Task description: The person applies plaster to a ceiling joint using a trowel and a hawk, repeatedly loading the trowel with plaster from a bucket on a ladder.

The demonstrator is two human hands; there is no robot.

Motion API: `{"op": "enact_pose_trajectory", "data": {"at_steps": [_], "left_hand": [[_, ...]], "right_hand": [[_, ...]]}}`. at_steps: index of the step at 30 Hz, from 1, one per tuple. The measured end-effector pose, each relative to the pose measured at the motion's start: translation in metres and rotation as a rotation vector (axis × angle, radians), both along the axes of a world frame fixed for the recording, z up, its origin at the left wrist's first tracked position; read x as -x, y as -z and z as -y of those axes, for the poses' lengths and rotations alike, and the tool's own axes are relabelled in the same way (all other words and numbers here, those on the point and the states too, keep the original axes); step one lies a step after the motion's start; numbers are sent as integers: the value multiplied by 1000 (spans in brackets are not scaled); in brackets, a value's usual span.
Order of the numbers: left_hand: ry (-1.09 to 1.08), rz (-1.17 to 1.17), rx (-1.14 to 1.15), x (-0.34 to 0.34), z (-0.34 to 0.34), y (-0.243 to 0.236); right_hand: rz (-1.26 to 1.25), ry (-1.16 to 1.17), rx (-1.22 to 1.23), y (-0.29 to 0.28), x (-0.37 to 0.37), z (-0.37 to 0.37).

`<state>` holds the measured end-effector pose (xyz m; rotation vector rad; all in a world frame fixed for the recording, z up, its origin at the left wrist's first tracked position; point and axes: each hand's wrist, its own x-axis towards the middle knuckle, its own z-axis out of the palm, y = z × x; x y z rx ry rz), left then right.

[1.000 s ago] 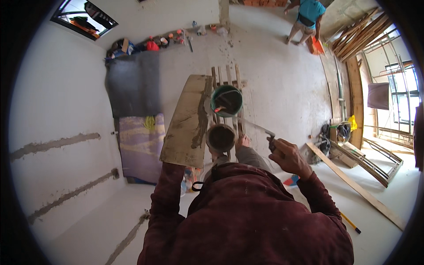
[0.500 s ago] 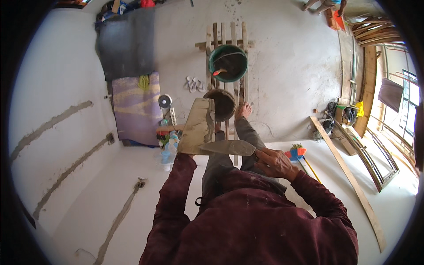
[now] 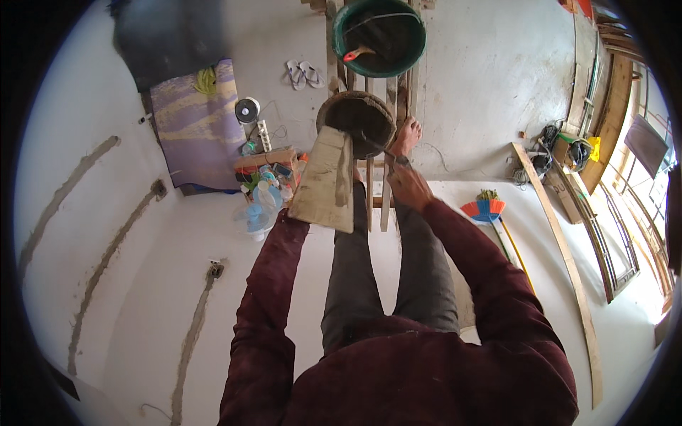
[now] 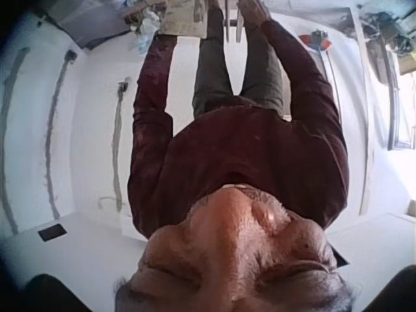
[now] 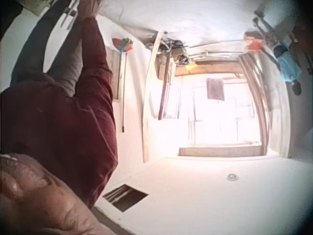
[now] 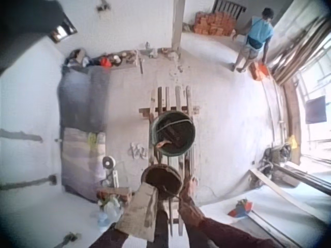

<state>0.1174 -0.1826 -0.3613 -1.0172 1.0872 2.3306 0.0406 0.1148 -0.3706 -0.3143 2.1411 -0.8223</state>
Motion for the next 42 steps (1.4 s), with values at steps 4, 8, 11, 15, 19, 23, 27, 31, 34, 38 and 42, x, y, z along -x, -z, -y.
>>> {"op": "enact_pose_trajectory", "data": {"at_steps": [4, 8, 11, 15, 19, 23, 27, 31, 34, 38, 42], "left_hand": [[19, 25, 64, -3, 5, 43], [43, 64, 114, 4, 7, 84], [65, 106, 122, 4, 6, 103], [98, 121, 125, -1, 11, 98], [106, 137, 101, -22, 14, 63], [98, 134, 108, -27, 15, 57], [94, 134, 142, -14, 8, 87], [144, 146, 111, -10, 1, 99], [136, 162, 86, -34, 3, 74], [79, 212, 33, -83, 12, 27], [-11, 269, -22, -136, 11, -11]], "right_hand": [[141, 50, -181, 49, 9, 22], [69, 102, 51, -31, 9, 21], [157, -51, 67, -98, 6, 8], [54, -42, 59, -77, -3, 6], [186, -91, -313, 35, 15, 6], [200, -70, -285, 21, 16, 9], [157, -68, 4, -74, 6, 10], [146, -86, -95, -60, -8, 6], [73, -127, -332, -3, 13, 8], [-61, -279, -435, 37, 34, 11], [-93, -467, -517, 44, 64, 37]]}}
